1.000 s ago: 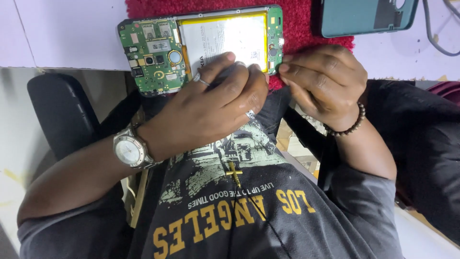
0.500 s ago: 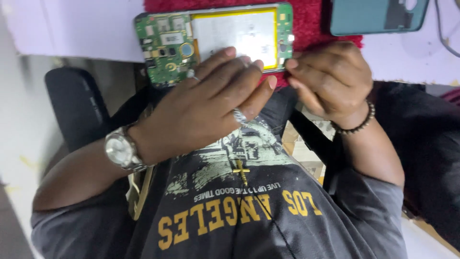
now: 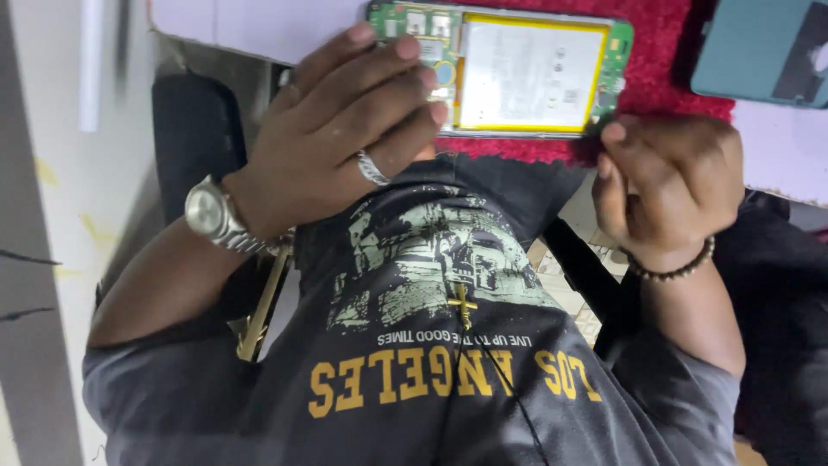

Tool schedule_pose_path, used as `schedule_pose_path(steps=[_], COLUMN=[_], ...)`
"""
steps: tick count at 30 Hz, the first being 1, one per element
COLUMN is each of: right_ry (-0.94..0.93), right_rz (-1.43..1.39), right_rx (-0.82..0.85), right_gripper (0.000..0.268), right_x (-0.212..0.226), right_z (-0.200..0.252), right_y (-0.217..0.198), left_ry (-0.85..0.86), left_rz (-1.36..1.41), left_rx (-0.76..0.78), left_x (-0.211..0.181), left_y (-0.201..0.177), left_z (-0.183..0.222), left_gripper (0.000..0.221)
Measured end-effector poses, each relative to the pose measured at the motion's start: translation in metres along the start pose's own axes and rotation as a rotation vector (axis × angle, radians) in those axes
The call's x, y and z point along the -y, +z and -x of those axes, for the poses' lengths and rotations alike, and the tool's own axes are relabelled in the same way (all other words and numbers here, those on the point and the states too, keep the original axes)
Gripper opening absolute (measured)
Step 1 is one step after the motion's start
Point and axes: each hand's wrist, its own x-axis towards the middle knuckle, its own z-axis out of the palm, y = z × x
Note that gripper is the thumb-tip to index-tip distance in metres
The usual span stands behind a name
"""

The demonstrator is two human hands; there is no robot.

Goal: Reassembling the internal components and the mid-frame of a mobile phone on a repair bench.

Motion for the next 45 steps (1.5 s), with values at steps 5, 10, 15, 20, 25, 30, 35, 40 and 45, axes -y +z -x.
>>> schedule_pose_path(steps=[5, 10, 15, 20, 25, 30, 35, 40, 45], right_ry=[-0.072, -0.083, -0.137, 0.016, 0.13, 0.114, 0.161, 0.207, 0.189], right_rz=[0.098, 0.091, 0.144, -0.169, -0.277, -0.355, -0.45, -0.433, -0.443], right_rx=[0.052, 0.136, 0.151, 0.296, 0.501, 0.556, 0.622, 0.695, 0.669], right_gripper=[0.014, 0.008, 0.018, 0.015, 0.01, 0.008, 0.01, 0.015, 0.01], right_x=[0.017, 0.025, 0.022, 0.017, 0.01, 0.008, 0.008, 0.007, 0.009], right_z=[-0.013, -0.04, -0.052, -0.075, -0.108, -0.126, -0.142, -0.145, -0.146], right_y=[-0.002, 0.004, 0.012, -0.004, -0.009, -0.003, -0.001, 0.0, 0.002], left_ry=[0.024, 0.095, 0.097, -0.009, -0.024, -0.022, 0.032, 0.049, 0.044], left_rz=[-0.028, -0.126, -0.192, -0.022, 0.06, 0.17, 0.19, 0.167, 0.176], left_rx=[-0.097, -0.078, -0.082, -0.024, -0.026, 0.011, 0.035, 0.038, 0.014], left_x=[-0.002, -0.007, -0.009, -0.002, 0.006, 0.013, 0.018, 0.019, 0.019], left_y=[0.008, 0.015, 0.018, 0.007, 0.001, 0.001, -0.001, -0.002, -0.001], left_z=[-0.005, -0.005, -0.005, -0.003, -0.004, -0.001, -0.001, -0.001, -0.002], left_gripper=[0.029, 0.035, 0.027, 0.032, 0.033, 0.035, 0.038, 0.031, 0.027])
